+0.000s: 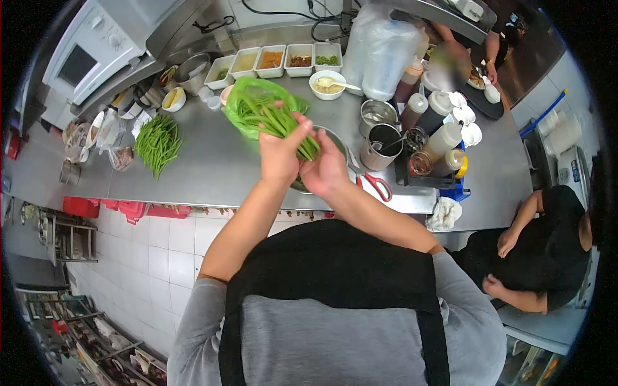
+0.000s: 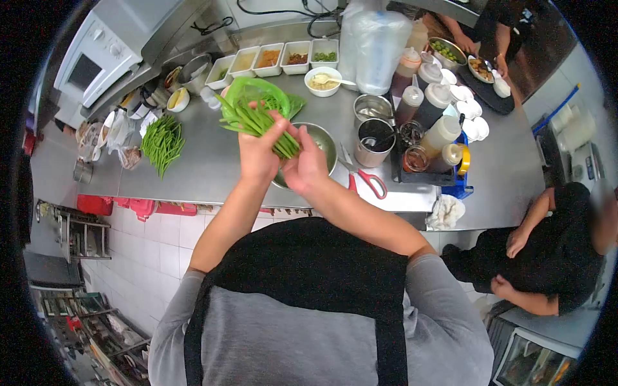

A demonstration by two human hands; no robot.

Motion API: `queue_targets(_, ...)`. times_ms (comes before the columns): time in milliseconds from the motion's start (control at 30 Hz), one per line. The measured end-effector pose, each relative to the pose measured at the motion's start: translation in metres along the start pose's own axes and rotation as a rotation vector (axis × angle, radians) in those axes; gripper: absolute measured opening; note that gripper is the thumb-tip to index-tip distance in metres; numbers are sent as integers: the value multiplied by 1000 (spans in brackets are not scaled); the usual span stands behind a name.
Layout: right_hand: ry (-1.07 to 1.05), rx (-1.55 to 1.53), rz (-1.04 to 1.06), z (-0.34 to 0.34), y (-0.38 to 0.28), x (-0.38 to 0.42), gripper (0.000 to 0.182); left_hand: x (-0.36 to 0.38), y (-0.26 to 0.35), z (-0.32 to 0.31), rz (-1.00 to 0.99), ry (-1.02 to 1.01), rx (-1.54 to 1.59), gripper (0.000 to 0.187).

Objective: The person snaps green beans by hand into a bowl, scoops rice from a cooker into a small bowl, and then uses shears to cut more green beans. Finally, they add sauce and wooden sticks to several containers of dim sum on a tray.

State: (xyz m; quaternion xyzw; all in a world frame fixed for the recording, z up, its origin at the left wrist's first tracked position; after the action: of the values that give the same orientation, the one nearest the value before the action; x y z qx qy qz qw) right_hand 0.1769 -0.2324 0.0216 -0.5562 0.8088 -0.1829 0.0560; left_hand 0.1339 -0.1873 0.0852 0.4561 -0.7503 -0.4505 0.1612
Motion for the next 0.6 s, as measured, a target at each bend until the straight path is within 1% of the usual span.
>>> queue_targets(67, 15, -97, 4, -6, -9, 9, 42, 4, -3, -10, -168, 8, -331, 49)
queue_targets(100, 56, -144, -19, 2, -11, 10, 38, 9, -10, -16, -183, 9, -293, 54)
queue_targets(167, 28, -190, -23, 48, -7, -18, 36, 14, -28, -26, -109, 11, -298, 52)
queue_targets(200, 17, -212, -24, 55, -8, -23, 35, 16, -36, -28, -69, 12, -300, 51)
queue_targets(233, 39, -255, -81, 65, -4, -24, 29, 16, -35, -32, -125, -36, -479, 48)
queue_targets(333, 163, -166, -48, 36, -13, 17, 28, 11, -44, -30, 11, 22, -315, 47)
queue_targets(367, 138, -171, -93, 37, -10, 19, 27, 12, -42, -29, 23, 76, -317, 48)
queue_targets(467, 160, -244, -76, 45, -24, 15, 28, 17, -47, -47, 27, 7, -251, 49)
queue_targets(500, 162, -272, -72, 45, -28, 12, 29, 14, -49, -46, 1, -21, -432, 52)
queue_targets(600, 168, -359, -61, 38, -33, 5, 30, 6, -50, -48, 11, -78, -414, 55)
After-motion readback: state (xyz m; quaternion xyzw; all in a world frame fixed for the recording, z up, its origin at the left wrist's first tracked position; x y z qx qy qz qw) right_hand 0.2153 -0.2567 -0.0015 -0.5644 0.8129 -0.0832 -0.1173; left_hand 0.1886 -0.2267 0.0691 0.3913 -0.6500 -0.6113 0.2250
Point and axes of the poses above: each hand's wrist, its own x-axis away from the middle knuckle, its own z-axis out of the back of the hand, y = z × x, the point moved 9 cm from there along -x, towards the middle knuckle, and after that the axes turned 5 degrees about z, right-handed, at the moved point
